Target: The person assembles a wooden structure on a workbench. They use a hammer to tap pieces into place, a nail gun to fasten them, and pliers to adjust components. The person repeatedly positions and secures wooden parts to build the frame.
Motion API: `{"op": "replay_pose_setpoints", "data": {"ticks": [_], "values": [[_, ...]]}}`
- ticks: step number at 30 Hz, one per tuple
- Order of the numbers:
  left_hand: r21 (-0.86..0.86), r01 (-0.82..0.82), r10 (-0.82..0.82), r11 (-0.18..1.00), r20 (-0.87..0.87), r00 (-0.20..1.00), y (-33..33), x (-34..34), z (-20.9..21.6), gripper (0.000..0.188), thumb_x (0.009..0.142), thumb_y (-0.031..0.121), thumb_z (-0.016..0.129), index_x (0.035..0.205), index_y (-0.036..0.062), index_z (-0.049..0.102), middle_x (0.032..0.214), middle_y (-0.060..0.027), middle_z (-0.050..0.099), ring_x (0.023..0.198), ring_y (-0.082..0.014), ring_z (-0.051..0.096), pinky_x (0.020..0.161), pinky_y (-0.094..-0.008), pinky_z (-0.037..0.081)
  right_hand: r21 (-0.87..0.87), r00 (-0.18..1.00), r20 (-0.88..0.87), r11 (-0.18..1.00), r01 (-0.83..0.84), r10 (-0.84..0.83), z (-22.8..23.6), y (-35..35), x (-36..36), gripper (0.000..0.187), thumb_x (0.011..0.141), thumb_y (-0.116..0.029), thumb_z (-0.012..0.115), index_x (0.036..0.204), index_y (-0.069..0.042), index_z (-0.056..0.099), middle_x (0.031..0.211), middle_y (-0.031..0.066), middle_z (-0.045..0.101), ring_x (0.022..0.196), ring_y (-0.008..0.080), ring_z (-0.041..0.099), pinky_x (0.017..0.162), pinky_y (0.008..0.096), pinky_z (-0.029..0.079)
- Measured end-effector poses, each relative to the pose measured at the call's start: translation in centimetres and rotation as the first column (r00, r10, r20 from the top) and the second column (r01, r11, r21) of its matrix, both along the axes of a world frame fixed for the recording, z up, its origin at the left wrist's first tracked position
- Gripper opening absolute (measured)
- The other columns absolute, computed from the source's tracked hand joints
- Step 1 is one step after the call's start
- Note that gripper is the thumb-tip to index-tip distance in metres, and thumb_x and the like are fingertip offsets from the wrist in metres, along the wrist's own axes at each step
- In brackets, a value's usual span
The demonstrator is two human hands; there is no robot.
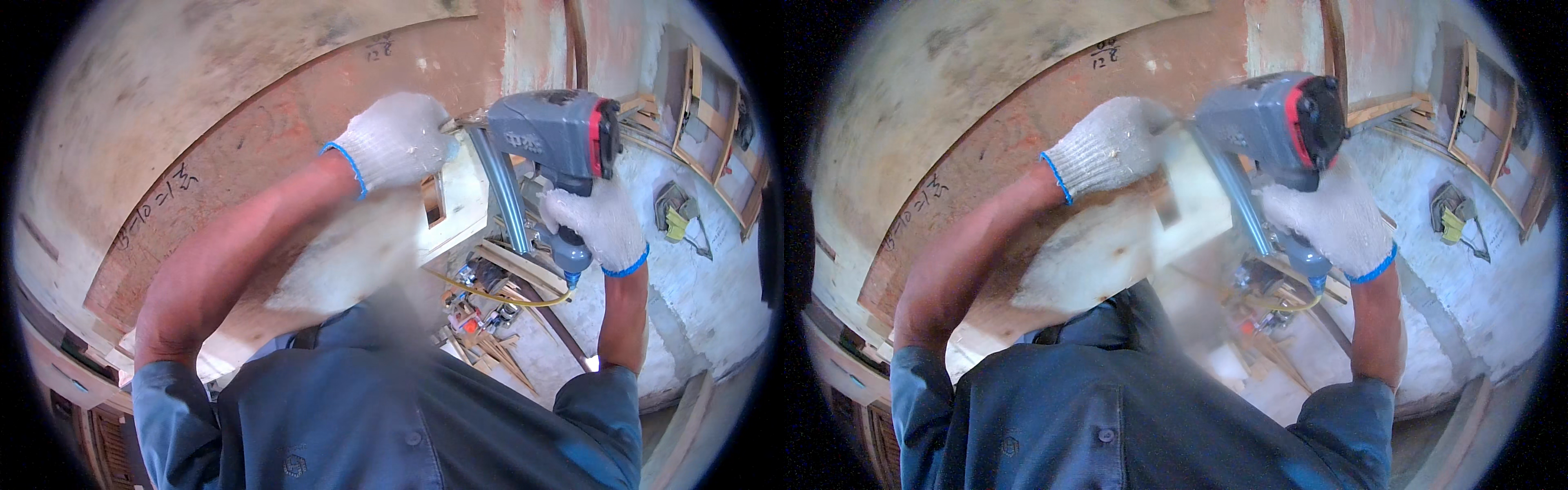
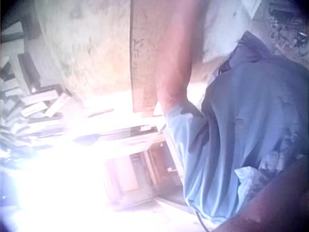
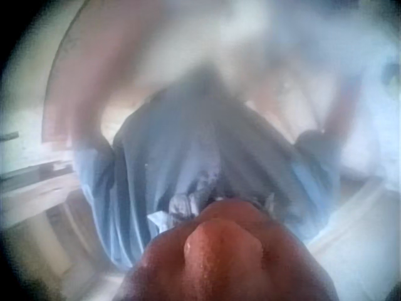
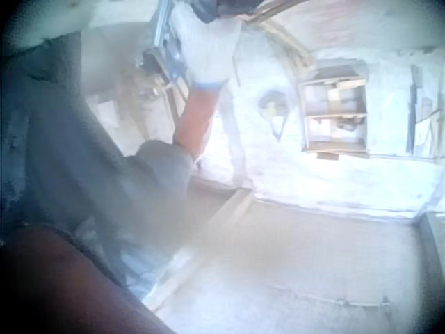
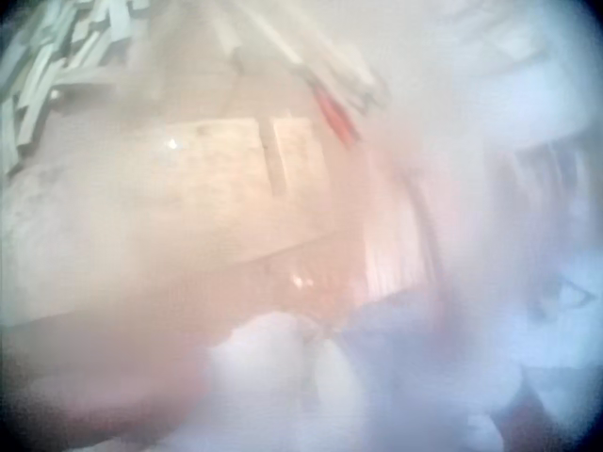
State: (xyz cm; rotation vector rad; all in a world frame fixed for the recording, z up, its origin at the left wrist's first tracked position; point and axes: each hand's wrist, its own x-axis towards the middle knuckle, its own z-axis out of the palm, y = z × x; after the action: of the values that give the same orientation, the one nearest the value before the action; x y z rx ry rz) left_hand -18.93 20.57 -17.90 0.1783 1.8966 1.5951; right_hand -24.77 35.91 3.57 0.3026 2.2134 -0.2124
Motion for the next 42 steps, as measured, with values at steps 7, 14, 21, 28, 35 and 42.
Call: {"op": "replay_pose_setpoints", "data": {"ticks": [7, 14, 21, 28, 35, 42], "values": [[0.003, 0.023, -0.023, 1.0, -0.012, 1.0, -0.4, 0.0, 0.2, 0.035, 0.088, 0.031, 0.061, 0.097, 0.0015, 0.076, 0.099, -0.0271, 0.072, 0.095, -0.0467, 0.069, 0.089, -0.0535, 0.055, 0.021, 1.0, 0.003, 1.0, 0.021, -0.021, 0.0, -0.2, 0.2, 0.021, 0.077, -0.018, 0.073, 0.091, -0.004, 0.066, 0.071, 0.001, 0.063, 0.067, 0.0111, 0.057, 0.066, 0.0301, 0.048], [0.013, 0.021, -0.021, 1.0, -0.012, 1.0, 0.0, 0.2, -0.7, 0.036, 0.089, 0.034, 0.065, 0.104, 0.0026, 0.075, 0.091, -0.0262, 0.07, 0.08, -0.0413, 0.068, 0.079, -0.0462, 0.055, -0.011, 0.996, -0.069, 0.998, -0.054, 0.053, 0.2, 0.2, 1.0, 0.022, 0.078, -0.016, 0.074, 0.096, -0.004, 0.07, 0.081, 0.0026, 0.068, 0.074, 0.0122, 0.062, 0.073, 0.03, 0.051], [-0.021, 0.091, -0.092, 0.996, -0.055, 0.994, -0.5, -0.4, -0.5, 0.04, 0.089, 0.032, 0.058, 0.095, -0.0031, 0.075, 0.097, -0.0304, 0.07, 0.092, -0.0485, 0.068, 0.086, -0.053, 0.054, -0.078, 0.962, -0.104, 0.966, 0.246, -0.254, 1.0, 4.5, 8.3, 0.012, 0.084, -0.013, 0.067, 0.091, -0.004, 0.07, 0.085, 0.0018, 0.07, 0.077, 0.0109, 0.063, 0.072, 0.0294, 0.05], [0.035, 0.027, -0.023, 0.999, -0.108, 0.994, -0.1, 0.2, -1.9, 0.046, 0.09, 0.038, 0.06, 0.095, -0.0055, 0.074, 0.096, -0.0296, 0.071, 0.09, -0.048, 0.068, 0.087, -0.0522, 0.054, -0.14, 0.797, -0.014, 0.791, 0.596, -0.603, 1.6, 5.3, 15.6, 0.017, 0.083, -0.007, 0.059, 0.097, 0.0, 0.066, 0.079, 0.0062, 0.067, 0.075, 0.0163, 0.063, 0.072, 0.0306, 0.049], [0.167, 0.045, -0.068, 0.985, 0.138, 0.988, -0.2, -0.1, -2.1, 0.038, 0.09, 0.033, 0.071, 0.104, -0.0024, 0.073, 0.087, -0.0104, 0.074, 0.081, -0.0205, 0.069, 0.076, -0.0395, 0.054, -0.18, 0.764, -0.061, 0.76, 0.624, -0.642, 0.8, 6.2, 19.2, 0.015, 0.085, -0.004, 0.058, 0.097, 0.002, 0.065, 0.081, 0.0064, 0.066, 0.075, 0.0157, 0.062, 0.071, 0.0305, 0.049], [0.121, 0.062, -0.058, 0.991, -0.038, 0.998, 0.0, -0.1, -1.6, 0.038, 0.088, 0.03, 0.072, 0.108, -0.0026, 0.075, 0.087, -0.0115, 0.075, 0.08, -0.0196, 0.071, 0.079, -0.0364, 0.055, -0.262, 0.799, -0.101, 0.791, 0.553, -0.593, 0.9, 6.0, 18.4, 0.022, 0.086, -0.005, 0.059, 0.106, 0.004, 0.064, 0.086, 0.0068, 0.067, 0.077, 0.0161, 0.063, 0.073, 0.0308, 0.05]]}}
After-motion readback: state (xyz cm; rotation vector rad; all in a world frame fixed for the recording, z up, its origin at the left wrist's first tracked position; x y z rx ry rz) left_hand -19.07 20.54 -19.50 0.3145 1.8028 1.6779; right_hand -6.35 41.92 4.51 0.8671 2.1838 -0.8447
